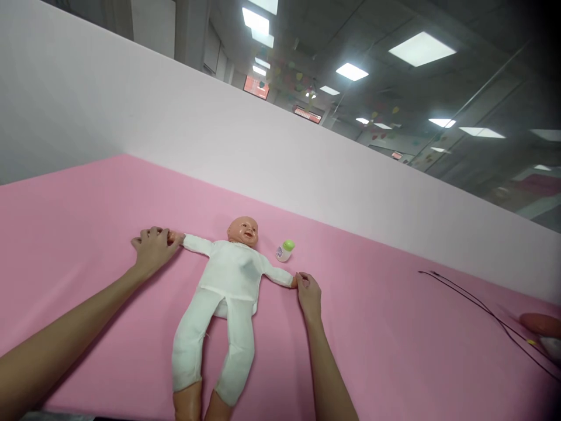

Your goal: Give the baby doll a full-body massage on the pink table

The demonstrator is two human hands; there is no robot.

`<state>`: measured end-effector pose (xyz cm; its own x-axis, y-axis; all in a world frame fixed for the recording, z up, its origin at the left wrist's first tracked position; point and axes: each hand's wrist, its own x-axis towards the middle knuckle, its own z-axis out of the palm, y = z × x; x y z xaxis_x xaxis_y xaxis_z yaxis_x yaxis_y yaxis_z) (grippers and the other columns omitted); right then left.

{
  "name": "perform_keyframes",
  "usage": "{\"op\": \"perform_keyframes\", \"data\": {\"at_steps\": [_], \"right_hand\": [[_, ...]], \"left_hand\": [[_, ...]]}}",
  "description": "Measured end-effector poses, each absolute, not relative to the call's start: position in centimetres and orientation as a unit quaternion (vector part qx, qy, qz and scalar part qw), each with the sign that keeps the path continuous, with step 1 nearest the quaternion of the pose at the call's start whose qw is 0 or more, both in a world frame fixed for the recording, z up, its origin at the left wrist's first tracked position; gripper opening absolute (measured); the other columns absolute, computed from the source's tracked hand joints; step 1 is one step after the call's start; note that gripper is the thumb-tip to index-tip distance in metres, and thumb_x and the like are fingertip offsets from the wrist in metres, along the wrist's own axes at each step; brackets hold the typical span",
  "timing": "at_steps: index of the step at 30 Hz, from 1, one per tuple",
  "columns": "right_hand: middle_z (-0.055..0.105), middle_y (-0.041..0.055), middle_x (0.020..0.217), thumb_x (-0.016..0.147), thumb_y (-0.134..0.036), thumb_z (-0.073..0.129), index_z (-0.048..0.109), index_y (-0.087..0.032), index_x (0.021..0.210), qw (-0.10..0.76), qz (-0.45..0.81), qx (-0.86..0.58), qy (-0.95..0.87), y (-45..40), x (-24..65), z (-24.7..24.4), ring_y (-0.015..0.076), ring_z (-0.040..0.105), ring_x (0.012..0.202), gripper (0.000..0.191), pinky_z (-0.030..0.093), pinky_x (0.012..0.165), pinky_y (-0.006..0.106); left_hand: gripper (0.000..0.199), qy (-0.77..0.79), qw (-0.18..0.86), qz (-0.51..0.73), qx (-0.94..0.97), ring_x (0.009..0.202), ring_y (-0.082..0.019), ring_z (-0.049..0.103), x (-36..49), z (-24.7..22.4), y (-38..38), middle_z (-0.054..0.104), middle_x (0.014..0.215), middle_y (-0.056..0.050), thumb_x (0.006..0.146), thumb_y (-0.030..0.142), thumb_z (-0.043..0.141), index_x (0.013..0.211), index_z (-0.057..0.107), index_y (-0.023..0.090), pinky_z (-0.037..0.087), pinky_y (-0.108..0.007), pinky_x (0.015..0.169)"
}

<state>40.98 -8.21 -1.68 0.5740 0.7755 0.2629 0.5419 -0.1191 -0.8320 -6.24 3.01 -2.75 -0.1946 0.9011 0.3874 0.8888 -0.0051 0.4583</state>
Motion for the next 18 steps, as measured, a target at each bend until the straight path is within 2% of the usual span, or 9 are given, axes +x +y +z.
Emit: {"op": "perform_keyframes", "data": {"at_steps": [2,4,7,9,11,13,15,18], "right_hand": [[0.075,0.0137,0.117,0.083,-0.053,0.063,0.076,-0.020,0.104,0.483,0.060,-0.744,-0.457,-8.3,40.9,-1.3,0.0342,0.067,0.111,0.041,0.052,0.093,0.046],[0.072,0.0145,0.123,0.085,-0.050,0.060,0.075,-0.019,0.111,0.482,0.038,-0.742,-0.464,-8.2,40.9,-0.6,0.0336,0.067,0.108,0.042,0.052,0.094,0.047],[0.071,0.0144,0.124,0.087,-0.049,0.059,0.073,-0.019,0.115,0.485,0.073,-0.719,-0.492,-7.3,40.6,0.8,0.0285,0.068,0.088,0.043,0.055,0.086,0.046],[0.069,0.0160,0.130,0.089,-0.050,0.059,0.071,-0.018,0.124,0.477,0.086,-0.699,-0.526,-6.1,40.0,1.5,0.0284,0.069,0.089,0.049,0.057,0.086,0.047],[0.061,0.0187,0.145,0.089,-0.050,0.060,0.062,-0.016,0.140,0.458,0.064,-0.682,-0.567,-4.6,39.5,1.9,0.0339,0.067,0.114,0.061,0.055,0.099,0.052],[0.049,0.0195,0.159,0.089,-0.050,0.062,0.048,-0.014,0.155,0.434,0.035,-0.661,-0.611,-3.2,39.3,1.8,0.0373,0.049,0.143,0.077,0.042,0.117,0.057],[0.037,0.0182,0.168,0.089,-0.049,0.063,0.038,-0.013,0.162,0.413,0.023,-0.636,-0.652,-2.1,39.5,1.3,0.0366,0.032,0.156,0.085,0.030,0.127,0.058],[0.036,0.0161,0.169,0.091,-0.044,0.060,0.037,-0.014,0.163,0.382,0.030,-0.603,-0.700,-1.0,40.5,0.2,0.0354,0.026,0.159,0.081,0.028,0.128,0.060]], "left_hand": [[0.052,0.668,-0.011,0.362,0.650,0.131,-0.050,0.045,-5.3,-2.2,2.4,0.056,0.142,-0.028,0.098,0.051,0.048,0.129,0.065,0.014,0.037,-0.066,0.099],[0.057,0.585,0.014,0.431,0.687,0.138,-0.045,0.043,-3.5,-0.6,1.4,0.052,0.150,-0.025,0.100,0.049,0.047,0.144,0.057,0.014,0.036,-0.065,0.109],[0.052,0.411,0.155,0.509,0.740,0.140,-0.035,0.049,1.8,2.7,-0.4,0.057,0.148,-0.016,0.102,0.048,0.050,0.145,0.058,0.021,0.039,-0.054,0.118],[0.048,0.317,0.307,0.519,0.732,0.132,-0.032,0.057,6.7,4.5,-0.7,0.065,0.140,-0.013,0.101,0.052,0.053,0.138,0.065,0.023,0.044,-0.050,0.115],[0.053,0.272,0.500,0.488,0.662,0.123,-0.033,0.065,12.2,5.5,0.0,0.070,0.132,-0.016,0.100,0.059,0.053,0.132,0.068,0.020,0.050,-0.048,0.108],[0.059,0.289,0.629,0.453,0.562,0.127,-0.033,0.063,17.3,5.6,1.5,0.066,0.138,-0.022,0.101,0.065,0.048,0.126,0.066,0.015,0.051,-0.044,0.105],[0.065,0.331,0.675,0.417,0.511,0.130,-0.032,0.060,21.4,5.2,3.2,0.065,0.137,-0.023,0.100,0.074,0.041,0.118,0.064,0.016,0.051,-0.040,0.103],[0.074,0.324,0.689,0.397,0.513,0.117,-0.031,0.064,25.1,4.2,4.6,0.070,0.110,-0.018,0.090,0.089,0.037,0.098,0.061,0.019,0.052,-0.039,0.094]]}}
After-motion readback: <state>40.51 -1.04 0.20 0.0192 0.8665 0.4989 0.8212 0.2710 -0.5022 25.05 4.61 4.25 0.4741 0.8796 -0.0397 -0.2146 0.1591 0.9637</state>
